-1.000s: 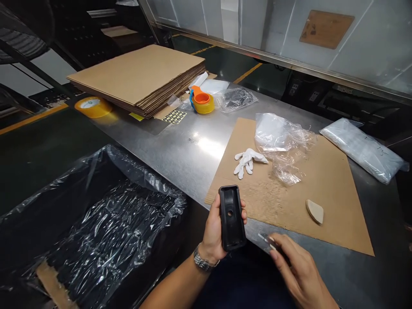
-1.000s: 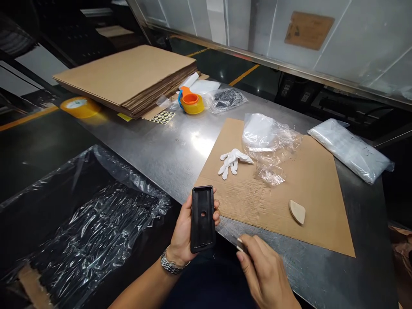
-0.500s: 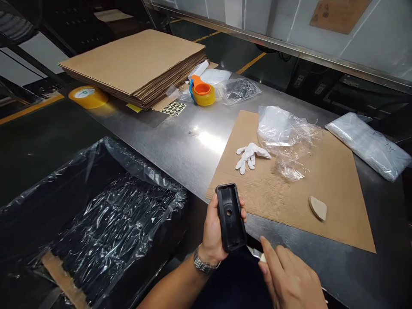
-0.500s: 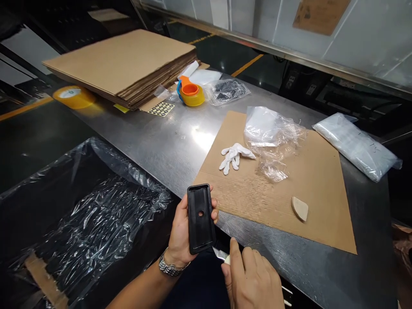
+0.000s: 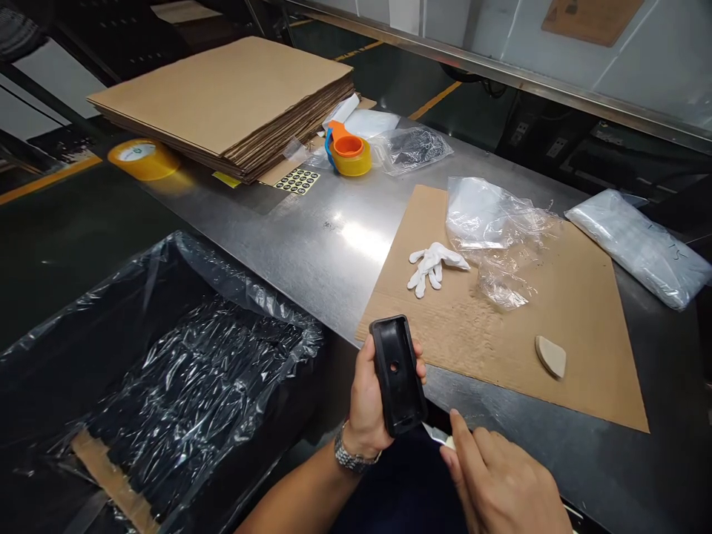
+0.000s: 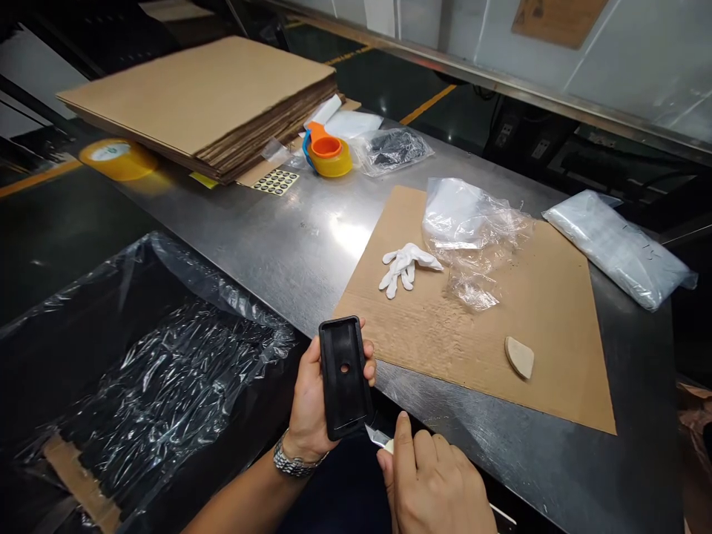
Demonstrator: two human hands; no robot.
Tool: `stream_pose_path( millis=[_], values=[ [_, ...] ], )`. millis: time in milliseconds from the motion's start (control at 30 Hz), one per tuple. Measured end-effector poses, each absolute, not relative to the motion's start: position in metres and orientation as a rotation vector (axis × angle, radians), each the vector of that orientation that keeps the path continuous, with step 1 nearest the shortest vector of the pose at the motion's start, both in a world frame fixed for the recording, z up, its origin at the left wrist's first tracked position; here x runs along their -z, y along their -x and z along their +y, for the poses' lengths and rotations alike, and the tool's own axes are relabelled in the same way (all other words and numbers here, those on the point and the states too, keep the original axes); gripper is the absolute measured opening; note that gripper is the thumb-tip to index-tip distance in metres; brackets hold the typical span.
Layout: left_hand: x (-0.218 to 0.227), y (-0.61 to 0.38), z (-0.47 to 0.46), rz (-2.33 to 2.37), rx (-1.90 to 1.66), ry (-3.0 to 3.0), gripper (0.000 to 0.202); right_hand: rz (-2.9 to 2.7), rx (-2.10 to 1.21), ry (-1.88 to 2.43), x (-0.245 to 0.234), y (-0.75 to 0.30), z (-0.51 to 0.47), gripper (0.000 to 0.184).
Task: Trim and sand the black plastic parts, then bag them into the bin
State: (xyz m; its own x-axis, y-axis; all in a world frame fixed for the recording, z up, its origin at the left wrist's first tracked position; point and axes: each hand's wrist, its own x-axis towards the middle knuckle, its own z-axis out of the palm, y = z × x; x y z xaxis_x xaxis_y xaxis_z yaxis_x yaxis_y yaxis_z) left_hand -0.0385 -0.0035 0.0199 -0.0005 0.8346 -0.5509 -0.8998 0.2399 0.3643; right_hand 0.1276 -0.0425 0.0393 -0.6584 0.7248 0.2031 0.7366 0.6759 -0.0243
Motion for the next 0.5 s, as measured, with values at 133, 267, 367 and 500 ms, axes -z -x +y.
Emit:
stream_pose_path(
  millis=[133,267,367,500],
  values=[
    [-0.019,0.039,-0.005,0.762,-1.362,0.101,0.039,-2.717,0.108,1.171,-0.039,-0.128,-0.042,0.034],
    [-0.015,0.04,-0.007,0.708,-1.332,0.078,0.046,-2.73,0.087,1.193,-0.041,-0.127,-0.042,0.037],
    [-0.012,0.04,-0.009,0.69,-1.31,0.064,0.051,-2.747,0.053,1.241,-0.04,-0.127,-0.042,0.038],
    [-0.009,0.04,-0.01,0.683,-1.3,0.063,0.049,-2.759,0.037,1.188,-0.038,-0.129,-0.041,0.039]
  ],
)
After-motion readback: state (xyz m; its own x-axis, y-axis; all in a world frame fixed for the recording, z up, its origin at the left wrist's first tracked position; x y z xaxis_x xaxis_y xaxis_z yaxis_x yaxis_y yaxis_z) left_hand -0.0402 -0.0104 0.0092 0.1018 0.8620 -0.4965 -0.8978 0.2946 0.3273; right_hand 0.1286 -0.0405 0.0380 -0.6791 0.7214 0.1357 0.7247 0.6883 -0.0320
